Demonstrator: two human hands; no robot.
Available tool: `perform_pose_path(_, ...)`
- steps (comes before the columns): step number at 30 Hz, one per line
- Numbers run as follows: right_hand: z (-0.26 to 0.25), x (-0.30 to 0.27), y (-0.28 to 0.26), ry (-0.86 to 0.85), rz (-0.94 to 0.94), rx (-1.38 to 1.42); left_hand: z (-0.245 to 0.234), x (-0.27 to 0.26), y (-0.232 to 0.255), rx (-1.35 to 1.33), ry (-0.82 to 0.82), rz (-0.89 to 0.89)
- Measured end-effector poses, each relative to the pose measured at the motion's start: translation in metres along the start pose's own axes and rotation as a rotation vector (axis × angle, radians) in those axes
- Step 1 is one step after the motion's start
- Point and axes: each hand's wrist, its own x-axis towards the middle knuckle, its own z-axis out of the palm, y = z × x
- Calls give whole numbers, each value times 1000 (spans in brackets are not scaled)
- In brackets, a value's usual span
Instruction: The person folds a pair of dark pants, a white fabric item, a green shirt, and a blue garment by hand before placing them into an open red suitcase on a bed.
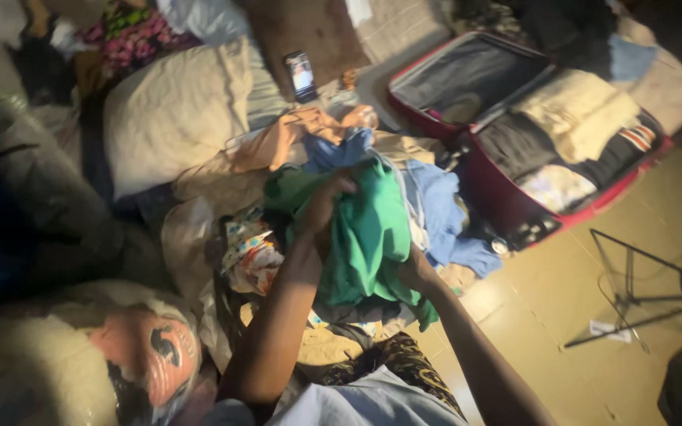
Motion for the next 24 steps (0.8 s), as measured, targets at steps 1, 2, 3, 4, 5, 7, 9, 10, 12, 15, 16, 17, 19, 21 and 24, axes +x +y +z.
perform_pose_path(1,-8,-14,20,48,326,258,13,-3,7,-215,75,-117)
perform_pose_path(2,-24,-34,35,72,322,258,26,-7,14,-428,151,-239)
perform_pose_path(3,-42,-55,41,239,353,395,38,-9,21,-421,125,-255)
perform_pose_path(4,-52,-68,43,405,377,534,48,-12,29,-298,164,-300)
perform_pose_path(5,-68,-84,38,519,239,319,60,-15,30,-176,204,-345)
perform_pose_path(7,-100,-119,10,741,127,295,81,-21,24,163,103,-286)
perform_pose_path(9,-120,-153,-29,881,135,494,97,-26,6,495,-13,-202)
perform_pose_path(10,-134,-181,-55,922,90,635,107,-27,-10,490,-138,-156)
perform_pose_path(12,-158,-225,-101,990,-21,915,126,-26,-37,483,-292,-112)
perform_pose_path(15,-175,-278,-138,1057,-202,871,169,-22,-73,398,-377,-178)
perform_pose_path(16,-182,-290,-148,1079,-214,863,190,-21,-84,247,-367,-233)
perform_pose_path(17,-187,-299,-159,1070,-167,752,211,-22,-95,98,-353,-289)
perform_pose_path(19,-193,-307,-188,963,82,179,251,-28,-117,88,-397,-285)
perform_pose_path(21,-194,-313,-221,853,209,-457,288,-36,-148,72,-432,-283)
perform_pose_path(24,-203,-320,-253,843,-32,-493,333,-52,-195,331,-490,-232)
